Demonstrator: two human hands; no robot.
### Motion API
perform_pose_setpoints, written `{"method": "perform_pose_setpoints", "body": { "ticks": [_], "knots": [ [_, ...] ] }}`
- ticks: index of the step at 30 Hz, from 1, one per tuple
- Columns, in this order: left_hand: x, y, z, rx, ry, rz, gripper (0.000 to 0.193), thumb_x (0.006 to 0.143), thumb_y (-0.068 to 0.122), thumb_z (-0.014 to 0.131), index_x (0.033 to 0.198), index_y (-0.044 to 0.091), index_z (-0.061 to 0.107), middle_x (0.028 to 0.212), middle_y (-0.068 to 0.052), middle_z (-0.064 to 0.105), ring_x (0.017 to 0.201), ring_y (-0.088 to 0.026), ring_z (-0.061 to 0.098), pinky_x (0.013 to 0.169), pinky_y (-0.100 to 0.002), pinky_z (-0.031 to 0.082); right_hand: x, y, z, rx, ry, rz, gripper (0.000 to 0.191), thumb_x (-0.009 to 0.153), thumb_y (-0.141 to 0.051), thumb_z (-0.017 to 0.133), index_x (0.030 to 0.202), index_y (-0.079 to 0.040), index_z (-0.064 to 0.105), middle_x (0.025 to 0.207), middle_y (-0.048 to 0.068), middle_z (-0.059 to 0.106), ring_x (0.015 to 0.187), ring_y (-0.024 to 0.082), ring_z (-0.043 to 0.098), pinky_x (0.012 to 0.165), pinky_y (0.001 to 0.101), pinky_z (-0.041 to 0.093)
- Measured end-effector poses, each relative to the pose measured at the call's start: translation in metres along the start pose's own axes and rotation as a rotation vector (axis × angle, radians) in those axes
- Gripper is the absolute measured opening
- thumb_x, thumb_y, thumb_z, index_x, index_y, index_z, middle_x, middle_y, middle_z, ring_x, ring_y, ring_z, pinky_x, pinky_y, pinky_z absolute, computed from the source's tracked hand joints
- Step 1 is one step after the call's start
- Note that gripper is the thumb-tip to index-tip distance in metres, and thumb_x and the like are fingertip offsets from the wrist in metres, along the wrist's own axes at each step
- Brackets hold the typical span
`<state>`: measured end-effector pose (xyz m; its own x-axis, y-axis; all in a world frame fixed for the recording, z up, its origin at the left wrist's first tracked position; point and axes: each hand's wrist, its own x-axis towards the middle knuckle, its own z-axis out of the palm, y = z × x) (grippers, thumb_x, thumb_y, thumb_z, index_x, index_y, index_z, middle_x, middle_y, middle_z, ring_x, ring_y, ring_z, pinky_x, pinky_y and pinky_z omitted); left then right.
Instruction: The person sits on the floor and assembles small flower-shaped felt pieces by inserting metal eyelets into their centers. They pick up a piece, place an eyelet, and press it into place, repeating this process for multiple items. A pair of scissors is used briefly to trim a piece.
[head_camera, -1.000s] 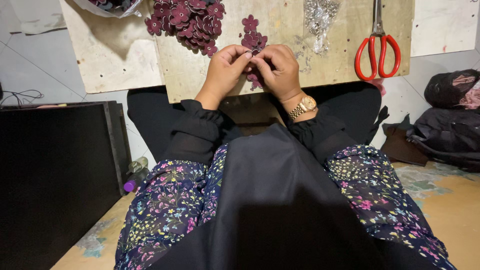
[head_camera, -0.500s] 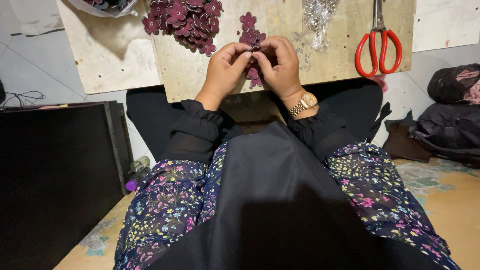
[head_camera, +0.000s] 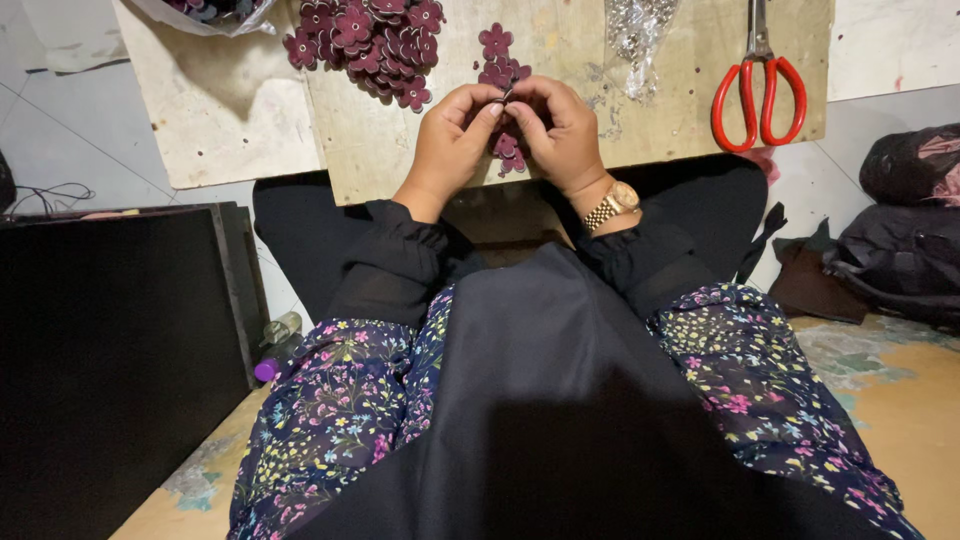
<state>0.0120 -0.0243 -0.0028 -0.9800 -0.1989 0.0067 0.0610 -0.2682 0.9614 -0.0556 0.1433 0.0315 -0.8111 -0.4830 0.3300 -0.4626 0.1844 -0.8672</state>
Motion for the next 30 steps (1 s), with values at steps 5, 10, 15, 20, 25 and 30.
{"method": "perform_pose_setpoints", "body": {
  "ticks": [5,10,15,20,25,30],
  "knots": [
    [-0.0003,0.0055,0.0022,-0.028,-0.022,0.022,0.014,0.106,0.005,0.061,0.118,-0.001,0.065,0.107,-0.004,0.073,0.099,-0.010,0.070,0.090,-0.027,0.059,0.0049,-0.0010,-0.0047,-0.047,-0.043,-0.078,0.011,0.100,-0.003,0.074,0.109,-0.002,0.070,0.104,0.011,0.072,0.093,0.021,0.072,0.082,0.0308,0.058],
    [-0.0035,0.0103,0.0051,0.001,-0.004,0.012,0.014,0.104,0.005,0.063,0.116,-0.001,0.067,0.106,-0.003,0.074,0.097,-0.009,0.070,0.086,-0.026,0.059,0.0027,-0.0006,-0.0025,-0.056,0.011,-0.079,0.009,0.098,-0.004,0.076,0.104,-0.003,0.069,0.100,0.010,0.071,0.089,0.023,0.070,0.080,0.0321,0.057],
    [-0.0033,0.0097,0.0065,0.045,0.029,0.042,0.013,0.105,0.005,0.064,0.115,0.000,0.068,0.106,-0.003,0.074,0.096,-0.008,0.069,0.087,-0.025,0.058,0.0037,0.0008,-0.0050,-0.038,-0.026,-0.064,0.008,0.099,-0.004,0.075,0.104,-0.001,0.070,0.100,0.010,0.072,0.090,0.023,0.070,0.081,0.0317,0.057],
    [-0.0028,0.0068,0.0061,0.054,0.046,0.040,0.013,0.105,0.005,0.063,0.115,0.000,0.068,0.105,-0.002,0.074,0.096,-0.008,0.069,0.087,-0.025,0.058,0.0049,0.0021,-0.0057,-0.014,-0.047,-0.025,0.008,0.099,-0.004,0.075,0.106,-0.001,0.071,0.100,0.010,0.073,0.090,0.021,0.071,0.082,0.0304,0.058],
    [-0.0026,0.0066,0.0061,0.117,0.027,0.081,0.011,0.105,0.005,0.063,0.113,0.000,0.068,0.104,-0.003,0.074,0.096,-0.008,0.069,0.087,-0.025,0.059,0.0041,0.0034,-0.0062,-0.005,-0.069,-0.014,0.009,0.099,-0.003,0.074,0.106,-0.001,0.068,0.099,0.009,0.071,0.087,0.019,0.070,0.079,0.0303,0.057],
    [-0.0029,0.0075,0.0065,0.048,0.017,0.036,0.012,0.104,0.005,0.063,0.114,0.000,0.068,0.105,-0.003,0.074,0.096,-0.008,0.070,0.087,-0.025,0.059,0.0031,0.0001,-0.0047,-0.029,-0.033,-0.032,0.009,0.099,-0.004,0.073,0.106,-0.002,0.067,0.098,0.010,0.069,0.085,0.020,0.069,0.077,0.0306,0.056]
  ]
}}
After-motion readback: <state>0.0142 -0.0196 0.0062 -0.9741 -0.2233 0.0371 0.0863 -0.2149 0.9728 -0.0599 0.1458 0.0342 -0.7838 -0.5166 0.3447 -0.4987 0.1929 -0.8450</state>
